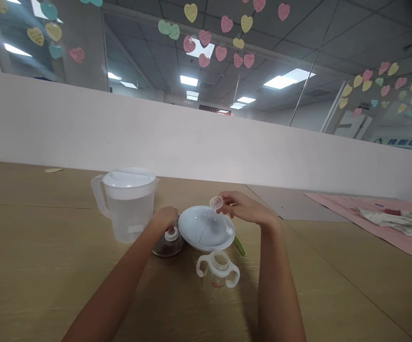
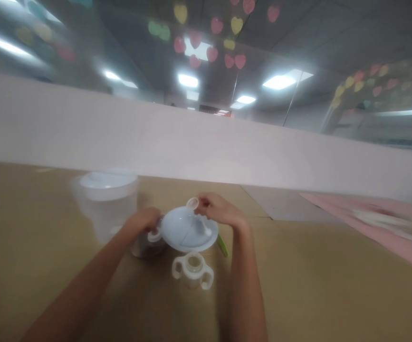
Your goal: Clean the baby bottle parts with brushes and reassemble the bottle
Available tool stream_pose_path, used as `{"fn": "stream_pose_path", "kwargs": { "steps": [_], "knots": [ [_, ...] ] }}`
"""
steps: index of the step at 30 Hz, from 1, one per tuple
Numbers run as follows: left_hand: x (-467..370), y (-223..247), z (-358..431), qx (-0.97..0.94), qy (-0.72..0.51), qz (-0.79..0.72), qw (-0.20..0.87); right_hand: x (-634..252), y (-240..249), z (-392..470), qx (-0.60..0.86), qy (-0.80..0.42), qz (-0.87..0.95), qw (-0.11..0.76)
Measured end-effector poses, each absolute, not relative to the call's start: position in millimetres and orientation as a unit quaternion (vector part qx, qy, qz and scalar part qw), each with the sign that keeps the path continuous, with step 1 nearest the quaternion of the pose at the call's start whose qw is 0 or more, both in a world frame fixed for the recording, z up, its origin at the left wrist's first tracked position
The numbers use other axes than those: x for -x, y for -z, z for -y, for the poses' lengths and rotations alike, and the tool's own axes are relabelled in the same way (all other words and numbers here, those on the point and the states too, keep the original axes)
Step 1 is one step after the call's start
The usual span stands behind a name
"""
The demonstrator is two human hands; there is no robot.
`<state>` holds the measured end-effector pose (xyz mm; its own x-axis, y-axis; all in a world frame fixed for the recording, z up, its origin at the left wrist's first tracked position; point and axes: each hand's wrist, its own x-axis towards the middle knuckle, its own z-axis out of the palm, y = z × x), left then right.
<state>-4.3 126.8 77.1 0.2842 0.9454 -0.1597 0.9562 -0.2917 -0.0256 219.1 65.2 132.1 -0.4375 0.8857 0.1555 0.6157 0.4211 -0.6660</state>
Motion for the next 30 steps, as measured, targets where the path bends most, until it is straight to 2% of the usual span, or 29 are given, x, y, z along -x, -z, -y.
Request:
{"fn": "stream_pose_path", "kwargs": {
  "steps": [5,8,12,15,19,23,26,30],
  "knots": [
    [19,-109,-107,-0.811,0.018,-0.584,0.023,-207,-153,-30,0.434,-0.223,0.826,0.281],
    [26,-133,-84,-0.836,-0.052,-0.547,0.011,-201,-157,-21,0.407,-0.236,0.833,0.290],
    [25,-146,-52,-0.874,-0.247,-0.417,-0.044,-197,-156,-15,0.375,-0.291,0.839,0.267],
    [20,-131,-37,-0.866,-0.376,-0.328,-0.046,-199,-149,-14,0.373,-0.301,0.835,0.269],
    [18,-80,-21,-0.796,-0.501,-0.334,0.060,-204,-134,-18,0.401,-0.324,0.798,0.311],
    [21,-23,-5,-0.686,-0.525,-0.420,0.278,-208,-118,-24,0.400,-0.388,0.746,0.364],
    [23,2,3,-0.632,-0.545,-0.434,0.340,-210,-106,-27,0.393,-0.411,0.721,0.396],
    [21,10,3,-0.615,-0.556,-0.435,0.352,-211,-93,-27,0.403,-0.417,0.676,0.455]
  ]
}}
